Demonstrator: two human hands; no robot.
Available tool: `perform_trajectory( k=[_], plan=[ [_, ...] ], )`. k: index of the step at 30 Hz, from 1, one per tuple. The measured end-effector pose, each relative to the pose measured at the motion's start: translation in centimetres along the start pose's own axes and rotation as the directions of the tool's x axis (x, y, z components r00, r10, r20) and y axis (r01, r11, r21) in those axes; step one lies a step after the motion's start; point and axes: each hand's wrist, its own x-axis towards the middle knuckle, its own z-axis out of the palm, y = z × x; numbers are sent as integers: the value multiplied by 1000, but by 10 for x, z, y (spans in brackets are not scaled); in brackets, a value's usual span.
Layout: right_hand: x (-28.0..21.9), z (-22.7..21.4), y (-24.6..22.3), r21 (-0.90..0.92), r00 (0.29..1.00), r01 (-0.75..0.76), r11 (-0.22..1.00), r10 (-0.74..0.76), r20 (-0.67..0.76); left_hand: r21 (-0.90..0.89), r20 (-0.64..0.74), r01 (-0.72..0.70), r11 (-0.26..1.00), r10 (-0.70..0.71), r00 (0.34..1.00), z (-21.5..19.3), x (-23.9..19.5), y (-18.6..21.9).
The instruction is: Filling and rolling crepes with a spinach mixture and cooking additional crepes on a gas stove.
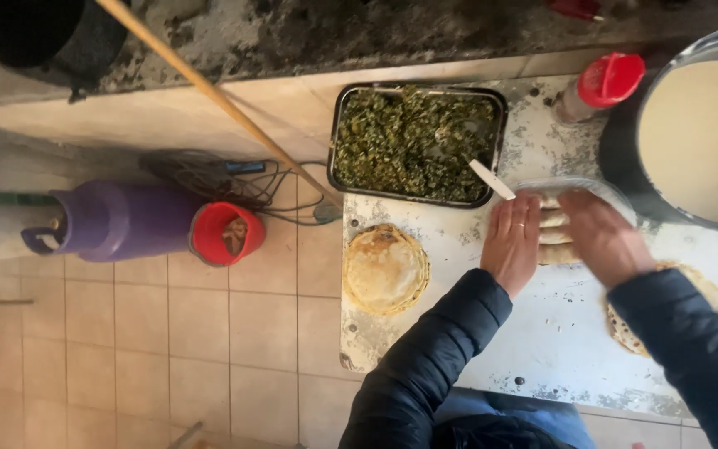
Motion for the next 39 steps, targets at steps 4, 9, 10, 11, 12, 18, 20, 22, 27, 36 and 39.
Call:
perform_trajectory(
  k=[4, 9, 10, 11, 12, 18, 20, 22, 27, 36, 39],
  plan=[
    [-20, 28, 0, 70, 988, 2, 998, 9, -156, 15, 53, -72, 997, 71, 996, 5, 8, 1],
    [-19, 42, 7, 131, 987, -15, 991, 36, -157, 95, 158, -61, 994, 46, 986, 16, 6, 0],
    [-16, 44, 10, 119, 986, -3, 993, 22, -164, 74, 154, -53, 996, 41, 987, 23, 7, -3],
    [-15, 41, 13, 116, 982, -20, 993, 41, -182, 78, 152, -79, 994, 66, 986, 19, 12, -5],
    [-18, 36, 16, 192, 983, 16, 981, 20, -183, 69, 160, -79, 994, 67, 985, 16, 17, -4],
    [-127, -7, 16, 540, 841, -294, 789, 481, -246, -42, 214, -192, 981, 196, 957, -5, 7, 2],
    [-166, -3, 25, 484, 692, -478, 733, 654, -306, -67, 173, -216, 974, 225, 959, -10, 16, 6],
    [-208, 28, 46, 427, 577, -634, 645, 762, -294, -40, 142, -240, 970, 243, 960, -18, 22, 13],
    [-257, 82, 55, 340, 546, -724, 600, 800, -250, -314, 43, -430, 847, 465, 884, 2, -40, 63],
    [-153, 76, -61, 587, 774, -398, 705, 602, -198, -288, -81, -72, 955, 51, 995, -64, -135, -48],
    [-68, 48, -141, 672, 911, -188, 716, 383, -154, -58, -266, 209, 976, -217, 939, -110, -139, -116]
  ],
)
